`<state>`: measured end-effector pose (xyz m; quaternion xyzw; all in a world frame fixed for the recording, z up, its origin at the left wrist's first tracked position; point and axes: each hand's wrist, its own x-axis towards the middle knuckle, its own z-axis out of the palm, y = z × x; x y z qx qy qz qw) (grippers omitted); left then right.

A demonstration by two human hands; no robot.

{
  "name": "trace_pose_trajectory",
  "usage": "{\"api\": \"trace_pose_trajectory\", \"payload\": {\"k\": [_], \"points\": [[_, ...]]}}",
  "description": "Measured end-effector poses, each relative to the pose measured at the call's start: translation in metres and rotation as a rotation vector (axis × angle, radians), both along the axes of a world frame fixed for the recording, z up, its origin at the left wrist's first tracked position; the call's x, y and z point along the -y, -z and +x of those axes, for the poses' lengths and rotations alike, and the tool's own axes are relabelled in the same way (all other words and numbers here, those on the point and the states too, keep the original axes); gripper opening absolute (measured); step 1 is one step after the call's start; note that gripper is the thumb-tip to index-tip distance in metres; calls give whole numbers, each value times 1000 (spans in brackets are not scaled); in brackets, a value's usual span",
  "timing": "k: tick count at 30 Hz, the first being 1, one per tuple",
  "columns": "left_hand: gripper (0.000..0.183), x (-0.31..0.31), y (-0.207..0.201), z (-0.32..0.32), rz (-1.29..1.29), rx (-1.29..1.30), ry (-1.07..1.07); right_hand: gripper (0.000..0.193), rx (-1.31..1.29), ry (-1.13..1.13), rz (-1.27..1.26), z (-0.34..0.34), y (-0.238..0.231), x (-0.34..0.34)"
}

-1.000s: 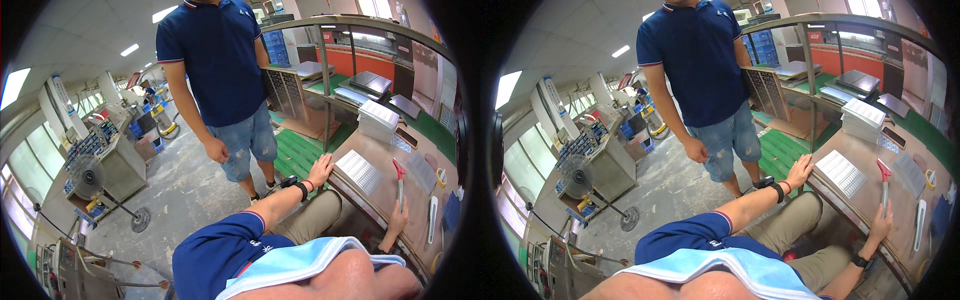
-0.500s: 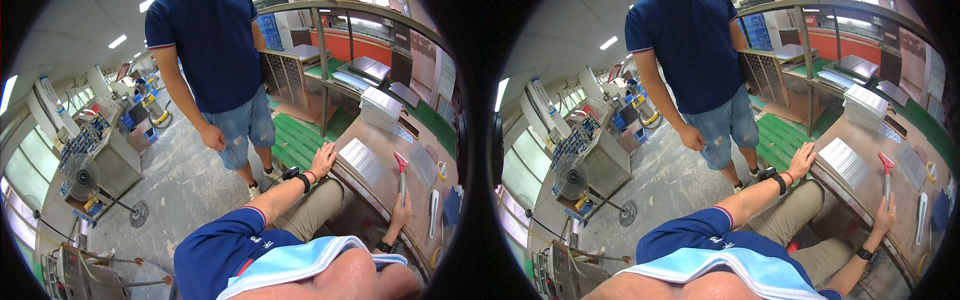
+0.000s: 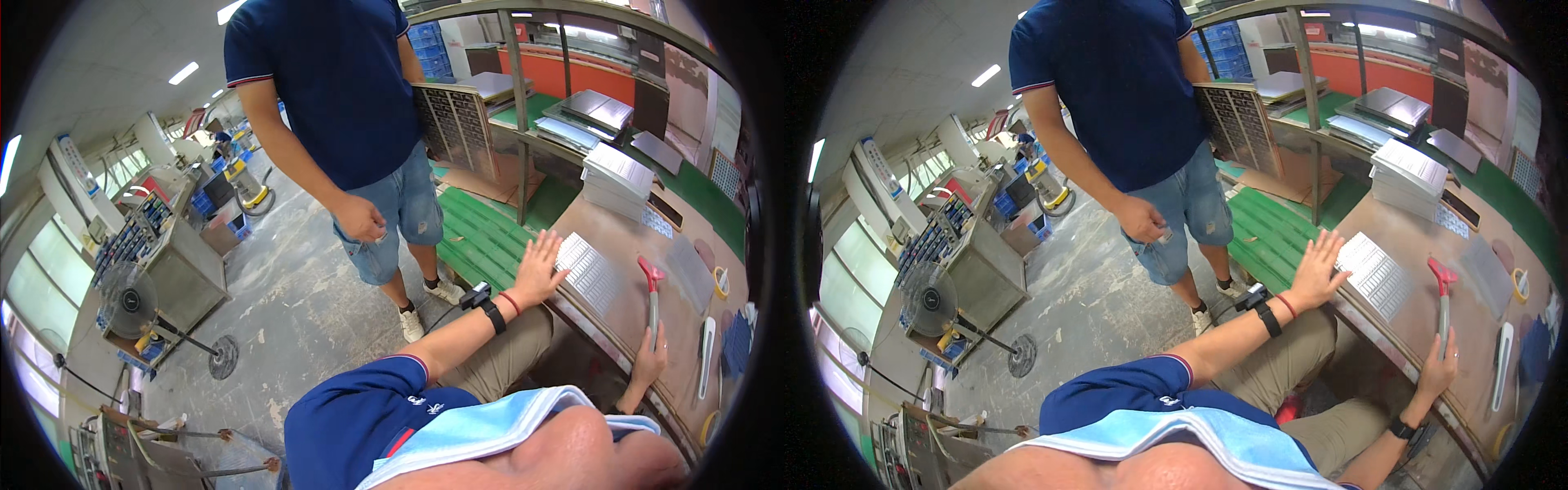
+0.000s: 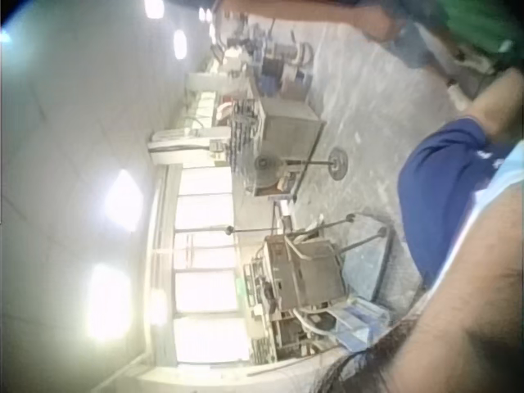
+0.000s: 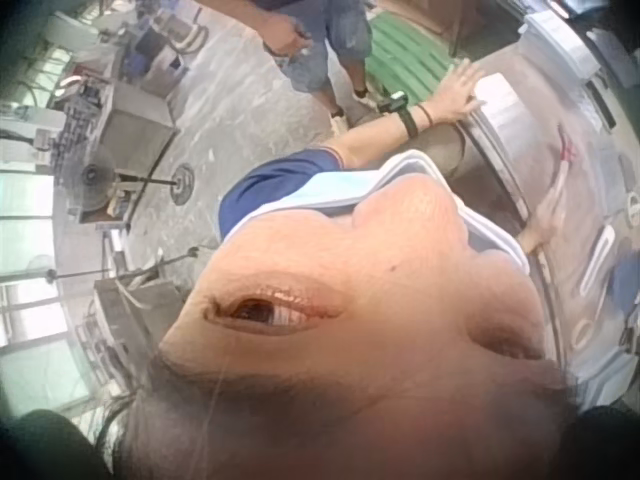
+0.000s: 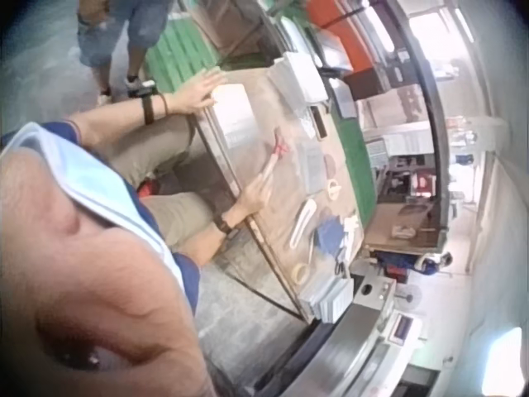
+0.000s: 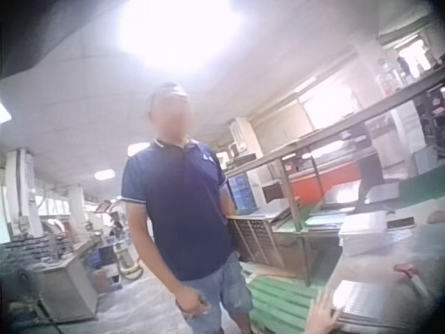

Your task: Cleaning a metal plate with a red brush and a white scraper tool on a work table.

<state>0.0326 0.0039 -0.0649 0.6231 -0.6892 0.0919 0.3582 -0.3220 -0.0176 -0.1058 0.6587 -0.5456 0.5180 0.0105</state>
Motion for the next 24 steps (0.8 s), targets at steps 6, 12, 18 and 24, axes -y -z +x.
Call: {"api": "trace_pose_trajectory", "payload": {"k": [6,12,18,24], "points": [[74,4,10,-9,98,126,-13,34,-20,-18,8,8,-2,-2],[72,6,7,-14,138,149,15,33,-20,-22,5,2,5,1],[71,9,6,-14,141,126,13,33,-28,-20,41,4,6,3],[70,9,12,-13,111,110,8,35,-43,-1,69,5,9,5]]}}
